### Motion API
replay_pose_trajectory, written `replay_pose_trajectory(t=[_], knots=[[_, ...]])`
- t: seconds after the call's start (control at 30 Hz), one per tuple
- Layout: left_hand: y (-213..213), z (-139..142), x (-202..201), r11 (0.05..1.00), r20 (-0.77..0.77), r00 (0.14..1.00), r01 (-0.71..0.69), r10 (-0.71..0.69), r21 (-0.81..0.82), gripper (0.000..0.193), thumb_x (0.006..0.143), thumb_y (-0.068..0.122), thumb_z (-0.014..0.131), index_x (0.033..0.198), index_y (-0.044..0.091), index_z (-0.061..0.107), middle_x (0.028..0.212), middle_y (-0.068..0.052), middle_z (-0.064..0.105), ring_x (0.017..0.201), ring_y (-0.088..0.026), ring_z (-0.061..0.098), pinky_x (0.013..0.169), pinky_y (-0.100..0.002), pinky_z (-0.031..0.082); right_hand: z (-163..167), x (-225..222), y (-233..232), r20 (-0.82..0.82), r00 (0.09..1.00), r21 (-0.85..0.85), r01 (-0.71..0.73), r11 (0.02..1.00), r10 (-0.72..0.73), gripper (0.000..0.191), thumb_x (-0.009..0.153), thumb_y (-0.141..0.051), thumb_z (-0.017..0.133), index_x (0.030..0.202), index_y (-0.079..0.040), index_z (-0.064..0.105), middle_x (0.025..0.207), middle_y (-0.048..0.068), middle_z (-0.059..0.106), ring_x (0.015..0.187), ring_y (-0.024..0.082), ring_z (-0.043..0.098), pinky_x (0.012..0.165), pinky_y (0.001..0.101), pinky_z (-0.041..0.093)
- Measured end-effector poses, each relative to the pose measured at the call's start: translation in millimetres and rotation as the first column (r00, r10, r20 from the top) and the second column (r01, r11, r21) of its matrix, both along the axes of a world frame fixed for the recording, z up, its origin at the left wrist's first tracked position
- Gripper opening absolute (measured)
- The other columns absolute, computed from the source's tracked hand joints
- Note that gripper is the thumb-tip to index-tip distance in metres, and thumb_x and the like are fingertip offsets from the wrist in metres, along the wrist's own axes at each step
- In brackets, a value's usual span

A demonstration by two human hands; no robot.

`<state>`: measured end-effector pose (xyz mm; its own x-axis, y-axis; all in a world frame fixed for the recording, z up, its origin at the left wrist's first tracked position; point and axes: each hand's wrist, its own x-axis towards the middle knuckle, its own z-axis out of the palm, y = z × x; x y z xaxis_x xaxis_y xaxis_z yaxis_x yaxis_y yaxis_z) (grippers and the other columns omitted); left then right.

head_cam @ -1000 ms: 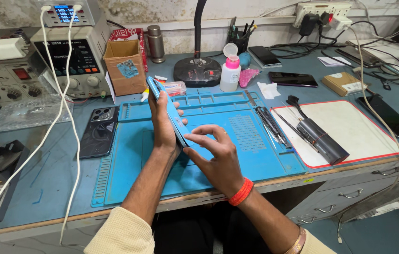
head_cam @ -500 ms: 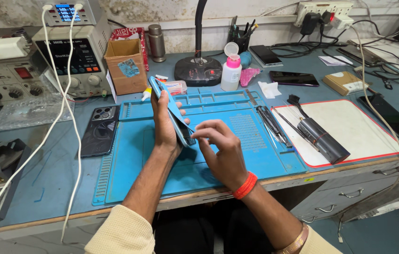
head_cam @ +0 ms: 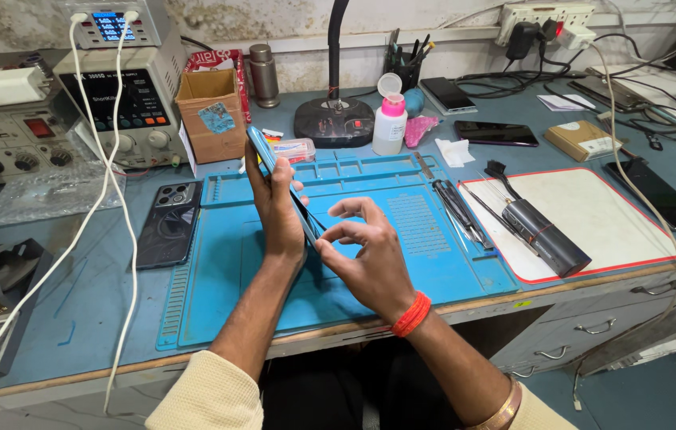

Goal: The person heats the back cover of a smartphone with a heat gun and pries along its edge to loosen the adhesive. They lift off the back cover, set it aside, then press the cover back onto the phone and power the device on to check that it boots.

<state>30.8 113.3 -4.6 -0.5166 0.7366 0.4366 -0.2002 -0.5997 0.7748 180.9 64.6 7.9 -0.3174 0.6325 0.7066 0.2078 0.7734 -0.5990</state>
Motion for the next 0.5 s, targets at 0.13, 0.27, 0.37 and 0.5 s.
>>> replay_pose_trajectory(t=[0.13, 0.27, 0.37, 0.5], knots=[[-2.5, 2.3, 0.8, 1.0, -0.02, 1.0, -0.024, 0.024, 0.002, 0.072, 0.097, 0.047, 0.058, 0.159, 0.021, 0.03, 0.113, -0.002, 0.05, 0.085, -0.009, 0.048, 0.063, -0.024, 0.045, 2.4, 1.7, -4.2, 0.058, 0.994, -0.138, 0.096, 0.986, -0.089, 0.01, 0.081, -0.011, 0.077, 0.083, -0.001, 0.075, 0.113, 0.009, 0.063, 0.089, 0.02, 0.067, 0.06, 0.0325, 0.054], [-2.2, 5.0, -1.6, 1.0, 0.022, 1.0, 0.003, -0.003, -0.026, 0.07, 0.097, 0.047, 0.056, 0.158, 0.021, 0.032, 0.111, -0.002, 0.051, 0.085, -0.009, 0.049, 0.063, -0.025, 0.046, -1.4, 5.8, -7.4, -0.093, 0.995, -0.121, -0.033, 0.992, 0.022, 0.011, 0.088, -0.01, 0.071, 0.089, 0.0, 0.068, 0.117, 0.009, 0.061, 0.093, 0.018, 0.067, 0.071, 0.029, 0.06], [-2.7, 3.8, -1.6, 0.999, 0.057, 0.998, 0.021, -0.019, -0.045, 0.07, 0.098, 0.048, 0.055, 0.158, 0.02, 0.033, 0.108, -0.004, 0.05, 0.085, -0.01, 0.05, 0.063, -0.026, 0.048, -4.6, 10.1, -6.1, -0.153, 0.983, -0.144, -0.121, 0.982, 0.099, 0.012, 0.093, -0.011, 0.069, 0.095, 0.0, 0.066, 0.118, 0.009, 0.059, 0.098, 0.017, 0.067, 0.079, 0.0277, 0.062], [-1.8, 2.6, -4.0, 0.997, 0.102, 0.993, 0.066, -0.062, -0.036, 0.074, 0.096, 0.051, 0.054, 0.158, 0.021, 0.028, 0.107, -0.006, 0.051, 0.084, -0.012, 0.052, 0.065, -0.027, 0.051, -4.7, 17.4, -8.4, -0.061, 0.992, -0.134, -0.117, 0.984, 0.11, 0.01, 0.093, -0.011, 0.071, 0.095, -0.001, 0.071, 0.114, 0.009, 0.063, 0.101, 0.019, 0.066, 0.082, 0.0306, 0.056]])
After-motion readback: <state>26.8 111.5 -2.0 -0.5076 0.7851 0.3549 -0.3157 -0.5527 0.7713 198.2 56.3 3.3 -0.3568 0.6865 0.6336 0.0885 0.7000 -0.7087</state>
